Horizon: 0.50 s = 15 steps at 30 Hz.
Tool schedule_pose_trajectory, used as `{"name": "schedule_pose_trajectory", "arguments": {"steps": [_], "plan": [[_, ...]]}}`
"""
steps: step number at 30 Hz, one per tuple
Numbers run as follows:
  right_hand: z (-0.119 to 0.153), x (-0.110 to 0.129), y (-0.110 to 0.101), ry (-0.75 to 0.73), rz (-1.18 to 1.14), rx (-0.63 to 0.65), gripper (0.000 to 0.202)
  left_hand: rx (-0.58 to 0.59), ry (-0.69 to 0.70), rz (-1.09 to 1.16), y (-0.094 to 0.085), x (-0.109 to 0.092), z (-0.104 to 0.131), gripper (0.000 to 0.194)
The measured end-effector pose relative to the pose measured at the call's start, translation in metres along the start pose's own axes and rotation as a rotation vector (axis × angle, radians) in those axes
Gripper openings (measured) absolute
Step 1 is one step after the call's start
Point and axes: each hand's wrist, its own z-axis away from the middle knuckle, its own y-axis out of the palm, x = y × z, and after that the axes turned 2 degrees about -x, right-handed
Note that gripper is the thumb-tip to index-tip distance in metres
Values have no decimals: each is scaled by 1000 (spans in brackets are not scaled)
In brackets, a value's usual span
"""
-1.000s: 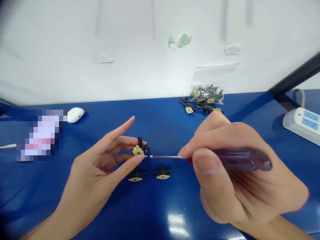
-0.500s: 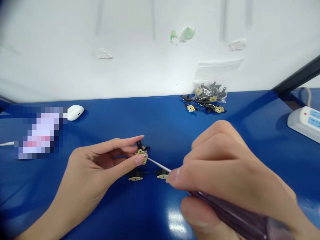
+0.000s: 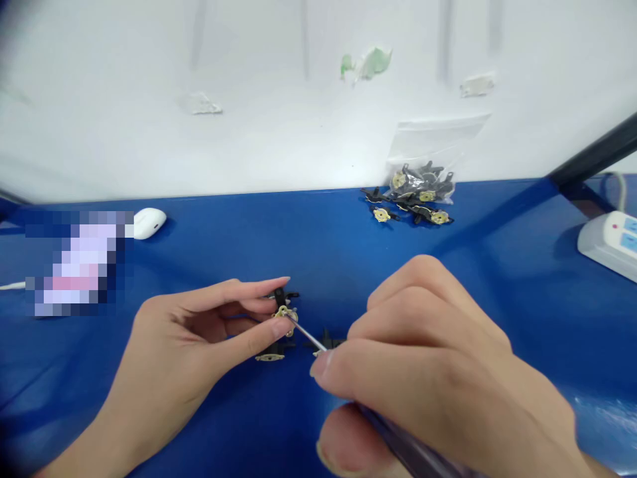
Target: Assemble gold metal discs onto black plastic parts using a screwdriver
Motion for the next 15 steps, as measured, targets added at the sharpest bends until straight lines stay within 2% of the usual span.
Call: {"name": "schedule_pose_trajectory", "arguments": {"steps": [1, 3, 5, 7, 9, 11, 12, 15], "plan": [[0, -4, -4, 2, 0, 2, 12, -7, -6, -1, 0, 0, 0, 28], [2, -13, -12, -146, -19, 185, 26, -14, -15, -1, 1, 0, 0, 29], [3, -17, -16, -230, -32, 298, 36, -19, -10, -6, 1, 1, 0, 31], [3, -12, -13, -233, -61, 317, 35, -25, 24, -26, 1, 2, 1, 31], [3, 1, -4, -143, -114, 246, 27, -29, 83, -63, 1, 3, 2, 30], [5, 19, 6, 163, -128, -44, 10, -43, 142, -107, 1, 3, 3, 31], [7, 26, 10, 215, -131, -66, 11, -50, 161, -131, 1, 3, 3, 32], [16, 35, 14, 256, -71, 83, 16, -61, 190, -186, 0, 1, 4, 31]]}}
